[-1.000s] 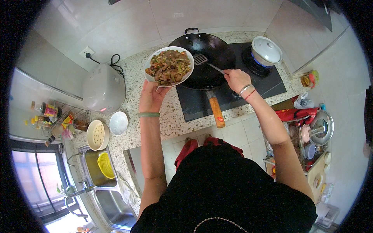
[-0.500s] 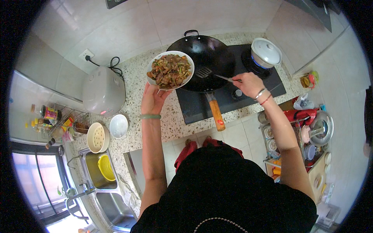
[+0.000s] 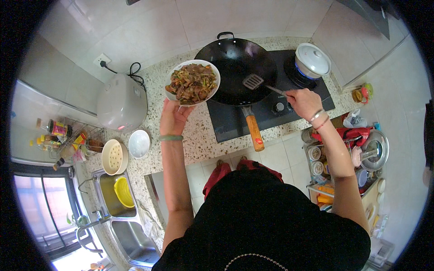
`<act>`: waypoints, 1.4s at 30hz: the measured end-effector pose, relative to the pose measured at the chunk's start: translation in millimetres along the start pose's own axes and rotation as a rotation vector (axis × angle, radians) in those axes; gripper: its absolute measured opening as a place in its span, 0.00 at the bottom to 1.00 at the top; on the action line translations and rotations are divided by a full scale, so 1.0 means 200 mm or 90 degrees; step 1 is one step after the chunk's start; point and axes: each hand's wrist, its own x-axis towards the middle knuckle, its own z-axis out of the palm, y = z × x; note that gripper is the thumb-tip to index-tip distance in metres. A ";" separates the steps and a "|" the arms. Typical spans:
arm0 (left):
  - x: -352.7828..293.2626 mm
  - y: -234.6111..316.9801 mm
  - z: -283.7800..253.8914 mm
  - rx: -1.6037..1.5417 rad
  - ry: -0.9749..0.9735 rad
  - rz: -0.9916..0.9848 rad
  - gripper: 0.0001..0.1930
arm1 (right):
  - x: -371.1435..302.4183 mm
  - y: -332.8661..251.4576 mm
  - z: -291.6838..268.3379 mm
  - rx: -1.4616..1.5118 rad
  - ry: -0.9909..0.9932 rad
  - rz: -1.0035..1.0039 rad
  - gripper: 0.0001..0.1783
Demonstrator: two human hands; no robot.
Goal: The person stir-fries meat and vegetables in a wok using a spatula. They transfer the cooked food from a plate into the wok, stir it, and then move a plate of cooked meat to a dining table. The person also cleans the stovetop with a cloth.
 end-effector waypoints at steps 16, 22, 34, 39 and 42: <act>0.00 0.01 0.09 0.012 -0.016 -0.030 0.22 | 0.22 -0.16 0.24 0.152 0.119 0.030 0.12; 0.01 -0.03 0.08 0.032 0.030 -0.057 0.22 | 0.20 -0.18 0.24 0.133 0.043 0.071 0.11; 0.04 -0.05 0.05 0.028 0.023 -0.057 0.22 | -0.10 -0.01 0.16 0.157 0.131 0.127 0.16; 0.03 -0.04 0.06 0.045 0.013 -0.041 0.22 | -0.12 -0.01 0.22 0.156 0.177 0.116 0.13; 0.04 -0.04 0.06 0.056 0.019 -0.038 0.22 | -0.11 -0.02 0.27 0.157 0.138 0.139 0.13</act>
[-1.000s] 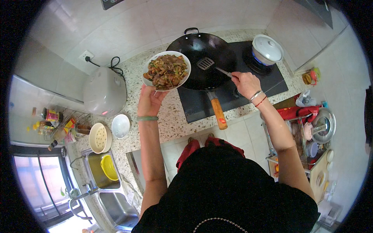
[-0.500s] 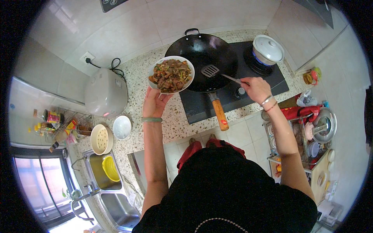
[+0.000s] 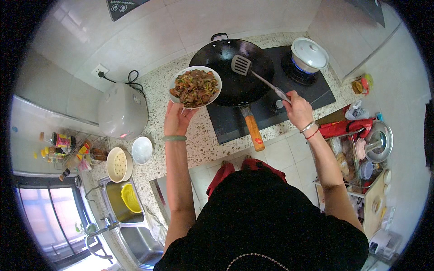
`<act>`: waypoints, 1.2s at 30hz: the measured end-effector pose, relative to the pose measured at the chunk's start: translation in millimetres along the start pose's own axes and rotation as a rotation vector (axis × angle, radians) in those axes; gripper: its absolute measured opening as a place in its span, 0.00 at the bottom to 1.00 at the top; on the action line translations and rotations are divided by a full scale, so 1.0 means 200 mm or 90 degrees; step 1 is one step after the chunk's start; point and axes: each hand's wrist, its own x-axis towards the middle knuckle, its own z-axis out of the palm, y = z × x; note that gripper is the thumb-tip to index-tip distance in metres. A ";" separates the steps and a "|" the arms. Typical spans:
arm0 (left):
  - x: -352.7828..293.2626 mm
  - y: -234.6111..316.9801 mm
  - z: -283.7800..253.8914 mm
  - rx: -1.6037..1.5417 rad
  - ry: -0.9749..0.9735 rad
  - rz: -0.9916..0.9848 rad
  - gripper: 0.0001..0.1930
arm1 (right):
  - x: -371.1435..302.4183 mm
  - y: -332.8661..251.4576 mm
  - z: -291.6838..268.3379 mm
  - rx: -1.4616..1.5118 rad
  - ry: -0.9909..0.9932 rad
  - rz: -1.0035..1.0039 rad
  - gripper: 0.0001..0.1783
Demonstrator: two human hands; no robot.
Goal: The person stir-fries meat and vegetables in a wok using a spatula. They transfer the cooked food from a plate into the wok, stir it, and then move a plate of cooked meat to a dining table. The person also cleans the stovetop with a cloth.
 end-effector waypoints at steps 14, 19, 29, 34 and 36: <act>0.14 -0.10 0.08 0.043 0.001 -0.043 0.22 | -0.15 -0.11 -0.23 0.305 0.045 -0.098 0.16; 0.24 -0.15 0.08 0.047 0.013 -0.051 0.19 | -0.25 -0.17 -0.36 0.343 -0.036 -0.090 0.17; 0.39 -0.21 0.14 0.074 0.010 -0.051 0.21 | -0.33 -0.19 -0.36 0.244 -0.073 -0.146 0.19; 0.40 -0.23 0.20 0.117 0.036 -0.041 0.23 | -0.37 -0.22 -0.25 0.105 -0.089 -0.166 0.25; 0.42 -0.24 0.20 0.118 0.023 -0.046 0.23 | -0.38 -0.23 -0.19 0.079 -0.090 -0.154 0.26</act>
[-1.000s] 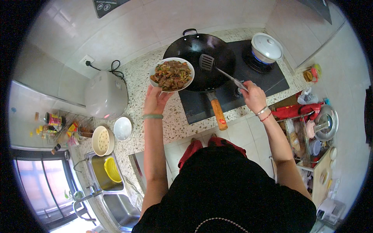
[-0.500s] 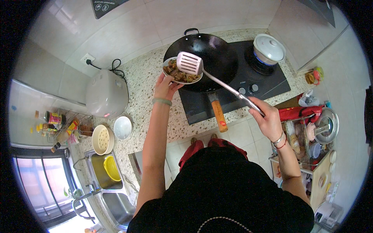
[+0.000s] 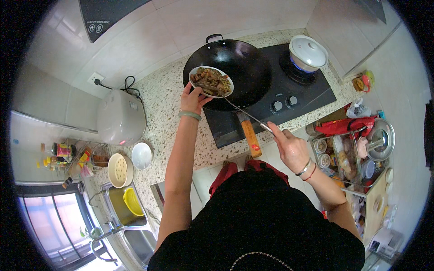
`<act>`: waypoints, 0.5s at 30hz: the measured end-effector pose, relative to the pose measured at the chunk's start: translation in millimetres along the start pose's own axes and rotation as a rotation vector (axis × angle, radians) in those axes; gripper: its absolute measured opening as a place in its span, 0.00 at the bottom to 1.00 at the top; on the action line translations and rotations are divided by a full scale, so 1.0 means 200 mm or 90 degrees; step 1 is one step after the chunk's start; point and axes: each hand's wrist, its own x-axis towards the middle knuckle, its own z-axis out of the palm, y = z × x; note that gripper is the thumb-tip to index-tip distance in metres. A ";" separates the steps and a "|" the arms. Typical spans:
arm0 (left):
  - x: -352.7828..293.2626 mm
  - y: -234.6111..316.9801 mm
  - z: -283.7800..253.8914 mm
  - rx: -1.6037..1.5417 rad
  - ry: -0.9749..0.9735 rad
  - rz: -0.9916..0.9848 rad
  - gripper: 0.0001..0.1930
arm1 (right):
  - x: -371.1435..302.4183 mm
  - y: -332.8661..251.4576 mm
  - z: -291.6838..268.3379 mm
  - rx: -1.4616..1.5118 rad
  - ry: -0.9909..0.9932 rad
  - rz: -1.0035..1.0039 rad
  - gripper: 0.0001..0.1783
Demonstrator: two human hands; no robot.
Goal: The person stir-fries meat and vegetables in a wok using a spatula. They transfer the cooked food from a plate into the wok, stir it, and then move a plate of cooked meat to a dining table. The person also cleans the stovetop with a cloth.
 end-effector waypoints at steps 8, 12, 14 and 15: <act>0.04 -0.04 0.07 0.063 0.057 -0.022 0.25 | 0.10 0.11 0.19 -0.067 0.032 0.011 0.35; 0.08 0.00 0.08 0.164 0.073 -0.007 0.27 | 0.16 0.18 0.23 -0.061 0.075 0.021 0.30; 0.09 0.02 0.07 0.196 0.083 0.005 0.29 | 0.16 0.21 0.23 -0.016 0.100 0.040 0.28; 0.08 0.04 0.07 0.202 0.086 0.012 0.29 | 0.16 0.22 0.23 0.006 0.113 0.049 0.27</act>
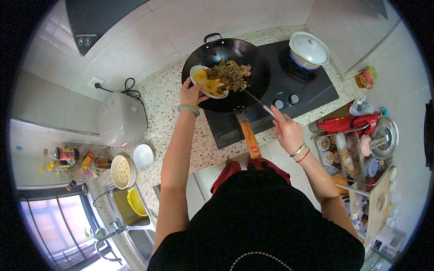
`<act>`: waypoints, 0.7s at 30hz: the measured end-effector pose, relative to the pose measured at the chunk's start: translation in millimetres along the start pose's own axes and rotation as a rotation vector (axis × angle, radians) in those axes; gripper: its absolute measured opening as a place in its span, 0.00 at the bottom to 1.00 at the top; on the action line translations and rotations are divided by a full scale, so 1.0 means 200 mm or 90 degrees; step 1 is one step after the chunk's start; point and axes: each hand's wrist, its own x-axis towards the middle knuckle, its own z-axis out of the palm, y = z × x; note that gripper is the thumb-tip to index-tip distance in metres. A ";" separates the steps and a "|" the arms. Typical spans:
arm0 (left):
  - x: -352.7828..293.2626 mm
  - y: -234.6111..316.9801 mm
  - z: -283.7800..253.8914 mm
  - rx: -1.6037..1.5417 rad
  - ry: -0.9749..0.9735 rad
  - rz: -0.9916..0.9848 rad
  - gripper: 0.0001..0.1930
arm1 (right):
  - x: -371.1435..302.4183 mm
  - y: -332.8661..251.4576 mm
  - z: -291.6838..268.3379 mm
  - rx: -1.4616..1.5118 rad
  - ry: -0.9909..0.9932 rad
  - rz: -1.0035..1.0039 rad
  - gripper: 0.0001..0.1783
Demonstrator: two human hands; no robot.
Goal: The person stir-fries meat and vegetables in a wok using a spatula. They transfer the cooked food from a plate into the wok, stir it, and then move a plate of cooked meat to a dining table. The person also cleans the stovetop with a cloth.
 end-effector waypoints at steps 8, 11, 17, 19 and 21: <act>0.01 0.07 -0.01 0.039 0.013 0.081 0.32 | -0.09 -0.05 -0.22 0.315 -0.103 0.085 0.22; 0.01 0.08 -0.01 0.037 0.010 0.085 0.33 | -0.13 -0.05 -0.19 0.243 -0.071 0.006 0.22; -0.01 0.07 -0.01 0.030 -0.007 0.074 0.33 | -0.08 0.00 -0.08 0.010 -0.038 0.008 0.23; -0.02 0.07 -0.02 0.003 -0.021 0.045 0.32 | -0.04 0.00 -0.06 -0.014 0.005 0.010 0.23; -0.04 0.08 -0.04 -0.014 -0.043 0.040 0.32 | -0.02 -0.01 -0.06 -0.020 0.024 0.012 0.23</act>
